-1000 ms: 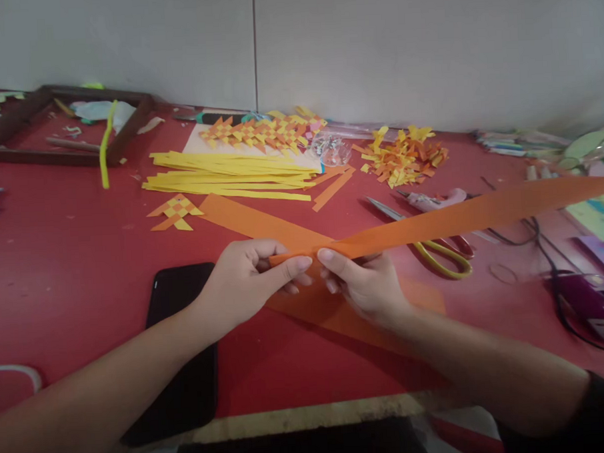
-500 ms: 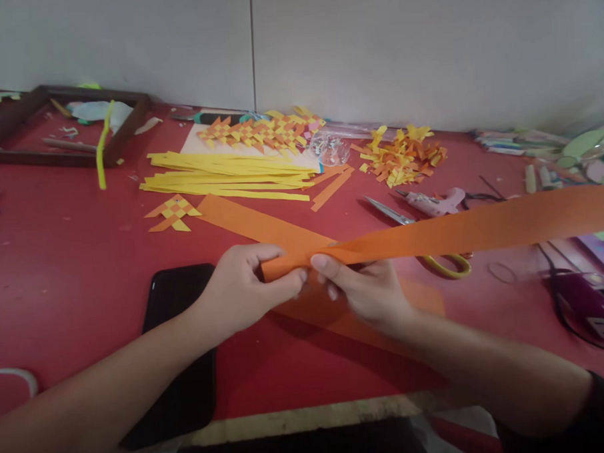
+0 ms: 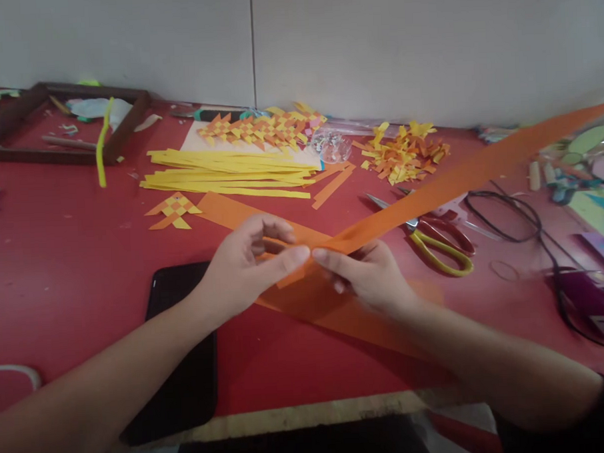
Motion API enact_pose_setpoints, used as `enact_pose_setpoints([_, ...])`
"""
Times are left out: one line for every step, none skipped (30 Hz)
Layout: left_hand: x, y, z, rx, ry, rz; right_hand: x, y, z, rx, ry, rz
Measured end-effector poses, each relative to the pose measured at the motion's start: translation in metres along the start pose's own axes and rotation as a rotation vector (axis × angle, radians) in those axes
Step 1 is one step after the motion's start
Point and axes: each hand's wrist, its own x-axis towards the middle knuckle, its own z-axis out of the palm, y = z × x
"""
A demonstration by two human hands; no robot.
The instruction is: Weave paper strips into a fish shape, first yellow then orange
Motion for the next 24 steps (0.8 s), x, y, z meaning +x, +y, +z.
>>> enact_pose_setpoints([-0.001,0.000,0.001,0.020,-0.059,-0.015,-0.002,0.001,0.002,-0.015,-0.041,0.000])
enact_pose_setpoints([-0.001,0.001,0.001,0.036,-0.103,-0.027,-0.004,0.001,0.004,-0.018,-0.072,0.004])
enact_pose_setpoints([-0.002,0.001,0.001,0.050,-0.128,-0.033,-0.005,0.002,0.004,-0.011,-0.093,0.013])
enact_pose_setpoints([-0.003,0.000,0.001,0.060,-0.140,-0.033,-0.005,0.002,0.005,0.006,-0.104,0.028])
enact_pose_setpoints([-0.003,-0.001,0.000,0.063,-0.143,-0.029,-0.005,0.003,0.004,0.024,-0.107,0.045])
enact_pose_setpoints([-0.003,-0.002,0.000,0.057,-0.138,-0.023,-0.004,0.004,0.003,0.043,-0.106,0.059])
enact_pose_setpoints([-0.003,-0.003,-0.001,0.049,-0.127,-0.015,-0.003,0.005,0.002,0.060,-0.100,0.069])
enact_pose_setpoints([-0.003,-0.004,-0.002,0.042,-0.112,-0.006,-0.002,0.005,0.001,0.075,-0.089,0.076])
enact_pose_setpoints([-0.003,-0.004,-0.002,0.038,-0.098,0.002,-0.001,0.005,0.000,0.083,-0.078,0.080])
enact_pose_setpoints([-0.003,-0.005,-0.002,0.036,-0.088,0.006,-0.001,0.006,-0.001,0.086,-0.065,0.082])
enact_pose_setpoints([-0.003,-0.005,-0.002,0.038,-0.087,0.006,0.000,0.005,-0.001,0.085,-0.053,0.083])
enact_pose_setpoints([-0.003,-0.004,-0.002,0.041,-0.090,0.003,0.000,0.005,-0.002,0.081,-0.040,0.081])
enact_pose_setpoints([-0.003,-0.004,-0.002,0.047,-0.095,0.002,0.000,0.005,-0.002,0.073,-0.029,0.075])
enact_pose_setpoints([-0.003,-0.003,-0.002,0.058,-0.099,0.002,-0.001,0.004,-0.002,0.062,-0.021,0.064])
enact_pose_setpoints([-0.003,-0.002,-0.002,0.074,-0.106,0.005,-0.001,0.003,-0.003,0.047,-0.018,0.050])
enact_pose_setpoints([-0.004,0.000,-0.001,0.097,-0.116,0.008,-0.001,0.002,-0.003,0.029,-0.020,0.037])
enact_pose_setpoints([-0.004,0.001,-0.001,0.121,-0.130,0.006,-0.001,0.001,-0.004,0.009,-0.027,0.028])
enact_pose_setpoints([-0.004,0.003,-0.001,0.149,-0.148,0.001,-0.002,0.000,-0.004,-0.012,-0.037,0.025])
enact_pose_setpoints([-0.004,0.004,-0.001,0.175,-0.168,-0.009,-0.002,-0.001,-0.005,-0.031,-0.049,0.028])
enact_pose_setpoints([-0.004,0.005,-0.001,0.199,-0.186,-0.018,-0.002,-0.002,-0.005,-0.047,-0.058,0.037])
enact_pose_setpoints([-0.005,0.006,-0.001,0.217,-0.197,-0.023,-0.002,-0.003,-0.006,-0.060,-0.064,0.050])
enact_pose_setpoints([-0.004,0.006,-0.002,0.228,-0.199,-0.029,-0.001,-0.003,-0.006,-0.065,-0.067,0.063])
enact_pose_setpoints([-0.004,0.006,-0.002,0.235,-0.195,-0.037,-0.001,-0.003,-0.006,-0.058,-0.066,0.075])
enact_pose_setpoints([-0.004,0.006,-0.003,0.238,-0.187,-0.048,0.000,-0.004,-0.007,-0.041,-0.065,0.085])
